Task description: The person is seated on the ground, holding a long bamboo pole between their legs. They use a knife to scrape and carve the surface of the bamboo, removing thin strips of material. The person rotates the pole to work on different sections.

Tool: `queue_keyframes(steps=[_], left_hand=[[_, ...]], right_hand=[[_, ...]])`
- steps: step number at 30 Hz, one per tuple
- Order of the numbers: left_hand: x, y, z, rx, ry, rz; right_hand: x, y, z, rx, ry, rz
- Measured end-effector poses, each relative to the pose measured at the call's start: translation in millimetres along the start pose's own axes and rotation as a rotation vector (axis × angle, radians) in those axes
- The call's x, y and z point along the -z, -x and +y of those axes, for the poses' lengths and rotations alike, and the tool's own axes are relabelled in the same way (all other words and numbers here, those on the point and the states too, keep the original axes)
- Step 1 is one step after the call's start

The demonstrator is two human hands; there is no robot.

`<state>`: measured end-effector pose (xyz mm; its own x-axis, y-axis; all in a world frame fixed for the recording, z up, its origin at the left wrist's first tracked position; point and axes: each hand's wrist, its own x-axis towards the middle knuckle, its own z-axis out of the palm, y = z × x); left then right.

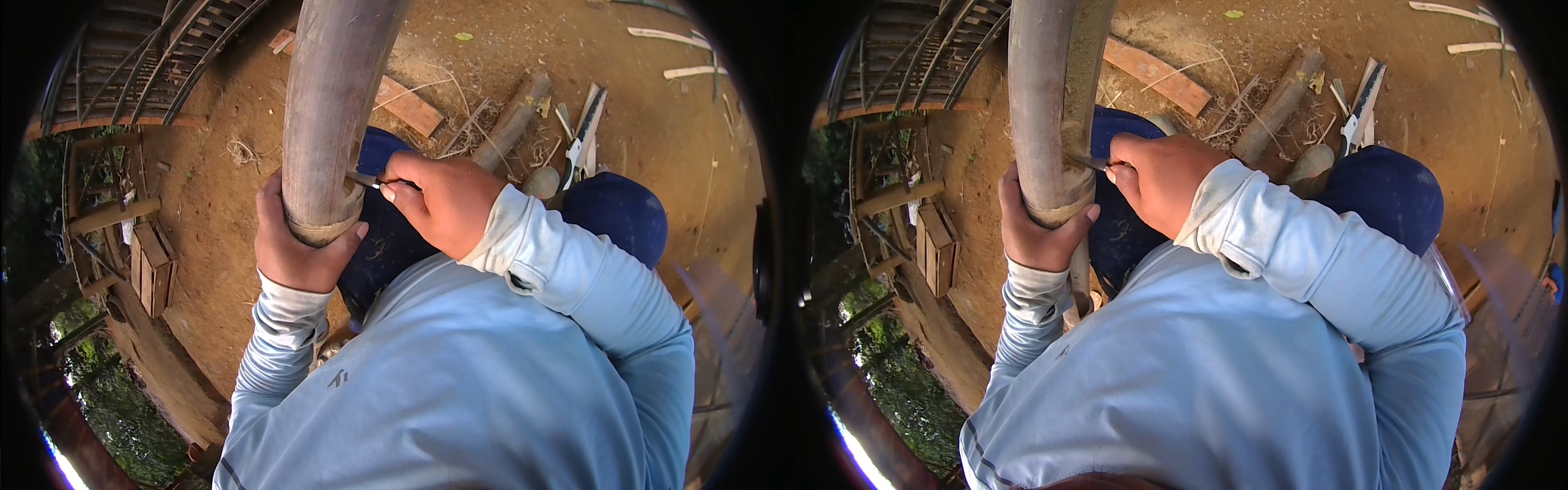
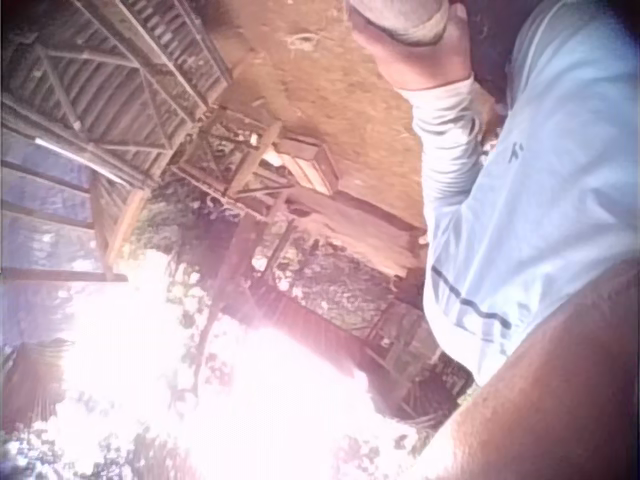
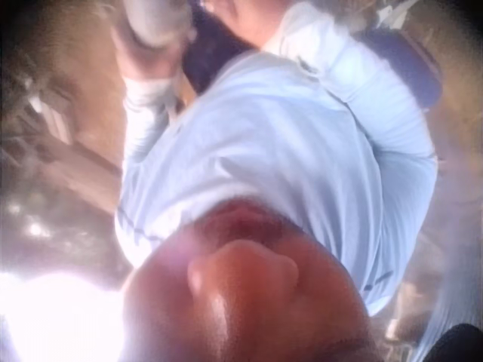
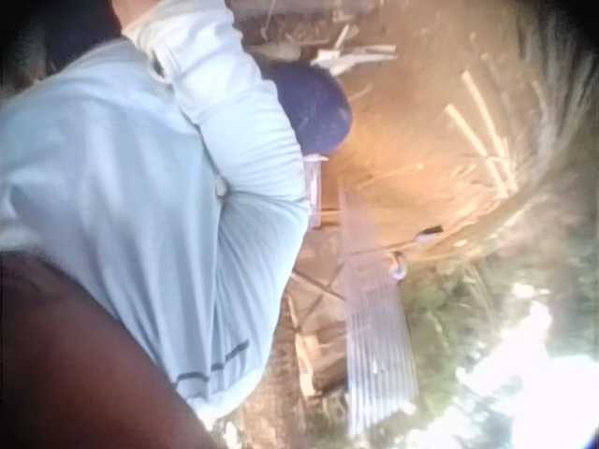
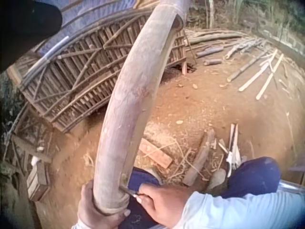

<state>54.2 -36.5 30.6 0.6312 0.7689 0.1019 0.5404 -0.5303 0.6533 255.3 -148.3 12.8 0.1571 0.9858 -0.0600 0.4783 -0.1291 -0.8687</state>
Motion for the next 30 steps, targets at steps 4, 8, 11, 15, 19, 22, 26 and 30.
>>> queue_keyframes(steps=[4,8,11,15,19,22,26,30], left_hand=[[4.3,-1.9,2.5,0.027,0.060,-0.052],[9.2,-6.2,2.0,0.056,0.111,-0.110],[10.5,-8.1,0.7,0.077,0.164,-0.128],[8.7,-10.5,-2.1,0.074,0.198,-0.137],[8.5,-10.6,1.5,0.077,0.199,-0.129],[9.8,-9.9,1.5,0.083,0.201,-0.122],[10.3,-10.5,0.4,0.086,0.196,-0.117],[11.6,-11.1,0.2,0.093,0.168,-0.116]], right_hand=[[-0.7,5.1,17.5,0.108,-0.095,0.004],[28.3,29.7,31.0,0.121,-0.128,0.061],[29.4,24.0,38.1,0.020,-0.230,0.282],[12.3,-8.5,8.6,0.100,-0.357,0.438],[-9.1,-32.0,-0.9,0.155,-0.328,0.396],[-13.0,-35.5,-0.3,0.146,-0.315,0.433],[-17.2,-32.6,12.8,0.128,-0.379,0.332],[-23.5,-18.3,26.9,-0.011,-0.889,0.058]])
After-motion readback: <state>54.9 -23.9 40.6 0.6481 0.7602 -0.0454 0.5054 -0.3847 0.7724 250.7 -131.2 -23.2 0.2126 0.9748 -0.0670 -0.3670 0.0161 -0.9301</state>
